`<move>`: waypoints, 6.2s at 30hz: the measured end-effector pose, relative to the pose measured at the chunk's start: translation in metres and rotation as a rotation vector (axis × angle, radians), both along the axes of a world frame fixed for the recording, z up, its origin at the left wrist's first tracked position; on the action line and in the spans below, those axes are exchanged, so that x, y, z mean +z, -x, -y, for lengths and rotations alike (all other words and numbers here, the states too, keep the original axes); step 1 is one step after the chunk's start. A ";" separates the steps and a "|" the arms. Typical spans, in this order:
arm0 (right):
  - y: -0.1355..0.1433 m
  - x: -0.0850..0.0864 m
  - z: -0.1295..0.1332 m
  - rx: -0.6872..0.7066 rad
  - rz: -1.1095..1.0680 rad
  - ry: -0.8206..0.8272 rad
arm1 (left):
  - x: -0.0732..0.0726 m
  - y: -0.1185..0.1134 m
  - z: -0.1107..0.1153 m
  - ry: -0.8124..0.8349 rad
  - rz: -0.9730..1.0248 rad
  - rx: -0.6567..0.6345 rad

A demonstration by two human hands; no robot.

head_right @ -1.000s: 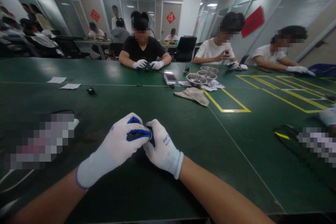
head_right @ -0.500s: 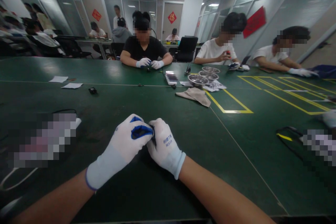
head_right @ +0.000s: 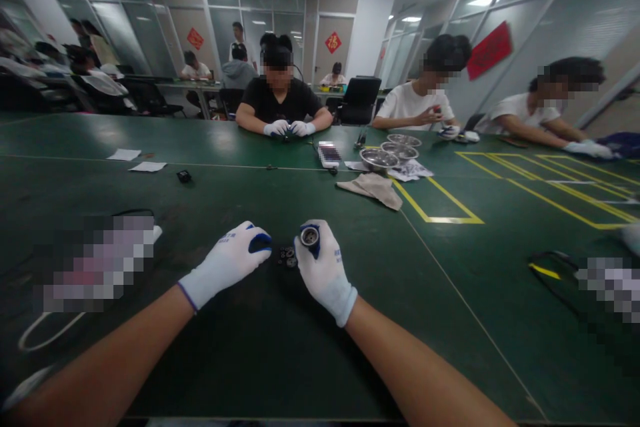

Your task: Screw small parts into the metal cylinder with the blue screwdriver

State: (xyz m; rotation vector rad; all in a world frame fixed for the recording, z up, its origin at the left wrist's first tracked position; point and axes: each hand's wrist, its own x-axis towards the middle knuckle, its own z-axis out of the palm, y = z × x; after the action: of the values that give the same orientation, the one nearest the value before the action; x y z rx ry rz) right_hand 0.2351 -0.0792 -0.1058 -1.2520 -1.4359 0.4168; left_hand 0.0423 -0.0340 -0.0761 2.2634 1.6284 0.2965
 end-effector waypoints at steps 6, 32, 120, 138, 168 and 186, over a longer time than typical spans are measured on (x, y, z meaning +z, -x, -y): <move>0.002 0.003 0.002 0.108 0.006 -0.018 | 0.005 -0.006 0.004 -0.028 0.053 -0.033; 0.009 -0.003 0.008 0.370 0.115 -0.065 | 0.026 -0.018 0.041 -0.145 0.641 -0.237; 0.003 0.002 0.006 0.324 0.053 0.015 | 0.028 -0.008 0.029 0.061 0.831 -0.248; 0.010 0.004 0.012 0.373 0.078 -0.029 | 0.027 -0.024 0.043 -0.095 0.638 -0.170; 0.011 -0.006 0.009 -0.016 -0.123 0.061 | -0.025 -0.010 -0.034 -0.335 0.119 0.143; 0.015 0.003 0.034 -0.190 -0.203 0.181 | -0.023 -0.071 -0.266 -0.146 -0.161 0.139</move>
State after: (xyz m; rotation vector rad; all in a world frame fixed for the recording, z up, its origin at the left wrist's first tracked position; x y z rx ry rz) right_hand 0.2205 -0.1136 -0.1030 -1.4337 -1.1167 0.5369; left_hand 0.1129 0.2318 -0.0989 2.3370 1.9088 0.2814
